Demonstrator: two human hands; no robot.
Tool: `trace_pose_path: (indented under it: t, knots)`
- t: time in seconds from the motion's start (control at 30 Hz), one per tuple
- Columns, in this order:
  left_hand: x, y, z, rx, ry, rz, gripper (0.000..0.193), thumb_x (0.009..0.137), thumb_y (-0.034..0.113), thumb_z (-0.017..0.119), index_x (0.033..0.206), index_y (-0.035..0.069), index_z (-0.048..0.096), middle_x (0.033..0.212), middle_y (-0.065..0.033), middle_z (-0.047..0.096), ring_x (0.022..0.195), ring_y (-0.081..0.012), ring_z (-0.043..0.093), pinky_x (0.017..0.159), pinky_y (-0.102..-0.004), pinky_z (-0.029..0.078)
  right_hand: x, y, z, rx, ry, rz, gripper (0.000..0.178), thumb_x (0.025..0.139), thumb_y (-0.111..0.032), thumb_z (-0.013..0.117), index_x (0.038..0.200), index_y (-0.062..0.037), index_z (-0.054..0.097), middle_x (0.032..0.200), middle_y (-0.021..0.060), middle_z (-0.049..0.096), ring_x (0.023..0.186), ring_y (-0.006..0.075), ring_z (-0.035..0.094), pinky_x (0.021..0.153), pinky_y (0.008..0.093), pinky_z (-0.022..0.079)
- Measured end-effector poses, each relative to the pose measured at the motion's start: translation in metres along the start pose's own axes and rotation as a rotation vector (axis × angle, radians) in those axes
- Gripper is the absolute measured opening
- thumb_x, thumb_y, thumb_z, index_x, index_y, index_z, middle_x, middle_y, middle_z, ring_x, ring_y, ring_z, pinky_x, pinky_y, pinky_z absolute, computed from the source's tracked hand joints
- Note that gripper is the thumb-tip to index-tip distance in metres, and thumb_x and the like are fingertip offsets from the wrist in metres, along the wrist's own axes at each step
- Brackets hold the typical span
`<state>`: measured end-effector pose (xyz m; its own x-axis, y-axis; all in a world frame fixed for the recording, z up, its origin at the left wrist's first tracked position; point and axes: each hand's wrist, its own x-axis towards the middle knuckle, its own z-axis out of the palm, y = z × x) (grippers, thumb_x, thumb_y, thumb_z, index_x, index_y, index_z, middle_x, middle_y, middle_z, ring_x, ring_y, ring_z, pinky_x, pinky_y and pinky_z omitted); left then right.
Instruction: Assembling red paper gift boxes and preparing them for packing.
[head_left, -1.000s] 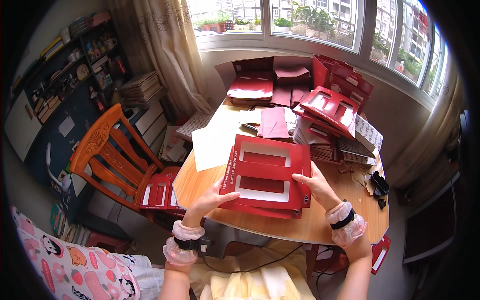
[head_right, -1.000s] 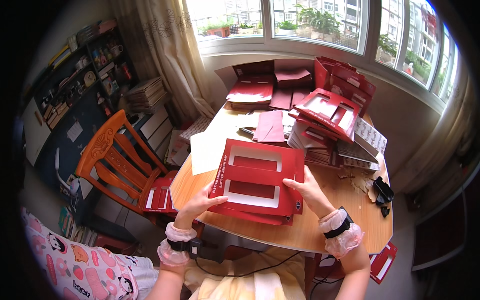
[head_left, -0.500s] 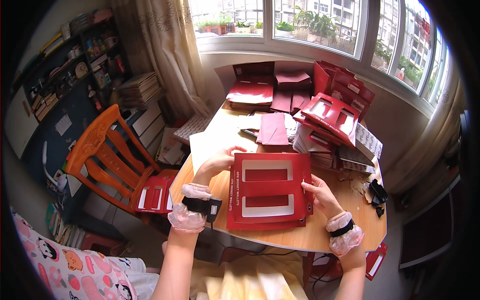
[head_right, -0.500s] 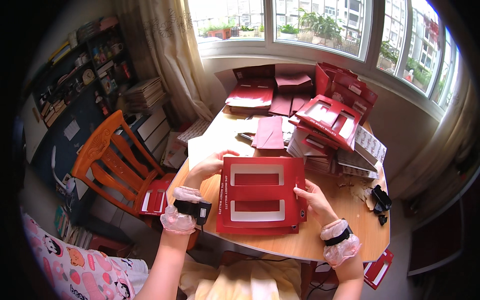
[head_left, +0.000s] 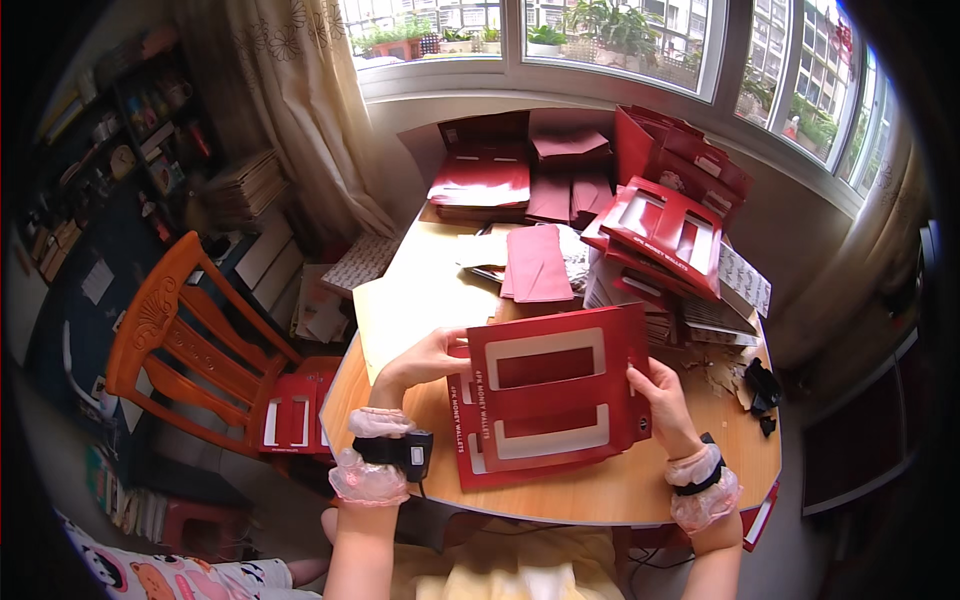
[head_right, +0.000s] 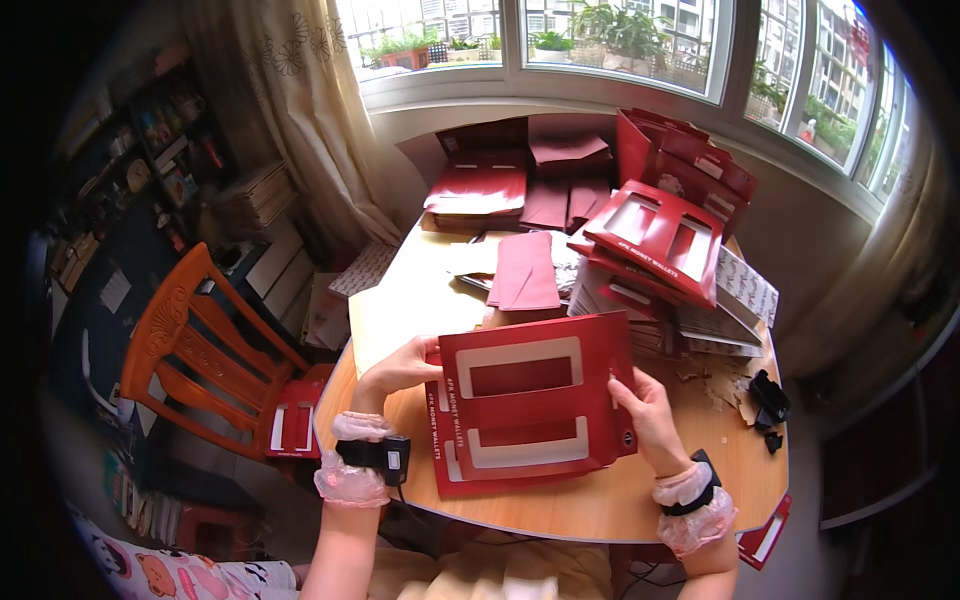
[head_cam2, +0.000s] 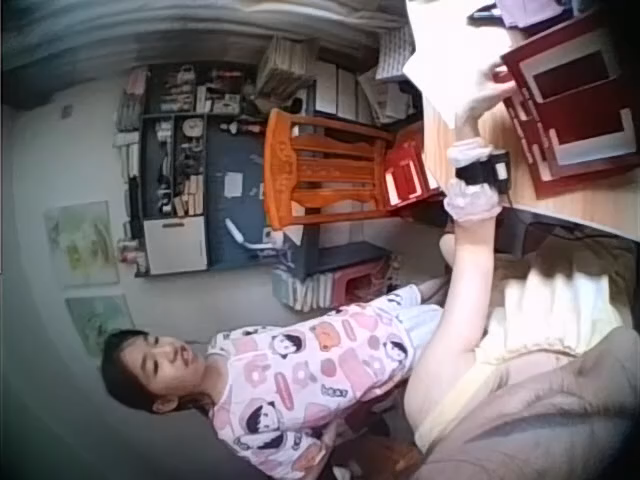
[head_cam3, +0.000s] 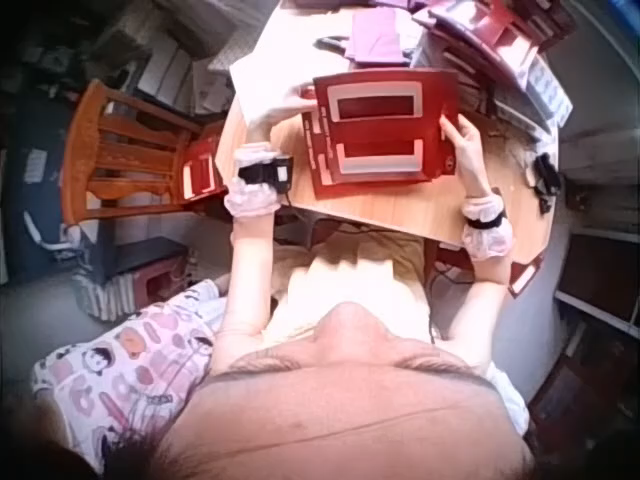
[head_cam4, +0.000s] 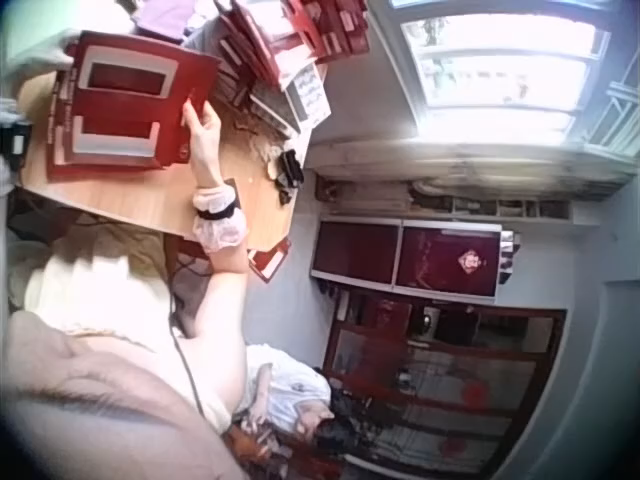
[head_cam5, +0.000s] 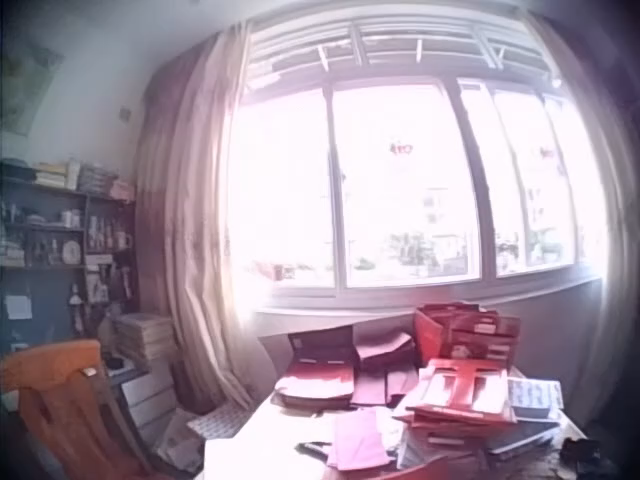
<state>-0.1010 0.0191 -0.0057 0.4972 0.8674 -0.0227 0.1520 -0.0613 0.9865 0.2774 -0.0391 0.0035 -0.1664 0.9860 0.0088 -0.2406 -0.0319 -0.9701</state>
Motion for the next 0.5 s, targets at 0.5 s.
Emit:
trace_pose_path:
  t: [0.5]
  knots:
    - [0.0, -0.008, -0.001, 0.324, 0.271, 0.13, 0.027, 0.087, 0.016, 0.076, 0.11, 0.004, 0.071, 0.1, -0.0088, 0.076, 0.093, -0.0154, 0.072, 0.083, -0.0296, 0.059, 0.004, 0.008, 0.001, 0.213, -0.085, 0.132, 0.028, 0.101, -0.012, 0.059, 0.127, -0.0026, 0.059, 0.113, 0.0061, 0.071, 0.095, 0.0119, 0.07, 0.085, 0.027, 0.057]
